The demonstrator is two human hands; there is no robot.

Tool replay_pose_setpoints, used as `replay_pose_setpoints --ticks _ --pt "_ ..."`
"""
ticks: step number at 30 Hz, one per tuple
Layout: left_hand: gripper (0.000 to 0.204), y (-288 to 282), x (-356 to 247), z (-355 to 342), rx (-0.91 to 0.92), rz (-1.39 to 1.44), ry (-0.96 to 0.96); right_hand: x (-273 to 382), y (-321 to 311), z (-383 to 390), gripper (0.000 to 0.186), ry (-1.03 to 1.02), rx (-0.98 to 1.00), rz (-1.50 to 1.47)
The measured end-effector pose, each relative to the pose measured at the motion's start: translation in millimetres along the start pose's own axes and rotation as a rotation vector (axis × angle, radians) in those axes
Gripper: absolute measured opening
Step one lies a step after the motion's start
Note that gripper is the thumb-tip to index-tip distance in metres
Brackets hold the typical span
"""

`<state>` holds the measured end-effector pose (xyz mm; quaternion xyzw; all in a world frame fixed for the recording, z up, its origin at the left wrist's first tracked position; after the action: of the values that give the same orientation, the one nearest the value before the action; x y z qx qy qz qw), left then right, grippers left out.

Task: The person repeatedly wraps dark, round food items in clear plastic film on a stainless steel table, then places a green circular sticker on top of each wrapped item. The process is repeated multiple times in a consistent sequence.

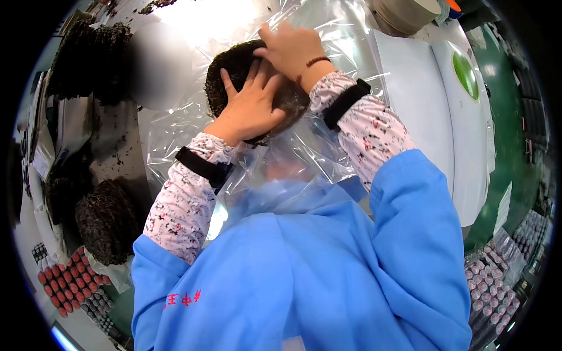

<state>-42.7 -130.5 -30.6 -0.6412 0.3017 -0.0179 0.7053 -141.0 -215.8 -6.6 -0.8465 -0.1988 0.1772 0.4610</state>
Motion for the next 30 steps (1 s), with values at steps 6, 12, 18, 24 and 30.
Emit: replay_pose_setpoints --ticks 6,12,18,24,30 --pt "0.065 -4 11 0 0.033 0.047 -0.029 -1 18 0 0.031 -0.006 0.218 -0.032" --pt "0.076 18 8 -5 0.129 -0.122 -0.017 -8 20 -3 0.031 0.015 0.29 -0.029" --pt "0.075 28 15 -8 0.213 -0.236 -0.037 24 -75 15 0.037 -0.381 0.259 -0.22" --pt "0.075 16 12 2 0.201 -0.17 -0.076 -15 -132 83 0.063 -0.138 0.377 -0.383" --pt "0.075 24 1 -7 0.121 -0.162 -0.011 -50 -102 206 0.039 0.034 0.51 -0.346"
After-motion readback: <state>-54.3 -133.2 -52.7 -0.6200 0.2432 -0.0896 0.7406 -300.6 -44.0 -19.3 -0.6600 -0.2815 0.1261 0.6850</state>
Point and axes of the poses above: each hand's wrist, its own z-axis away from the middle knuckle, its own y-axis out of the palm, x = y × z, the point moved 5 cm from there along -z, towards the middle knuckle, and after that the axes turned 2 degrees about x, right-handed, at the moved point
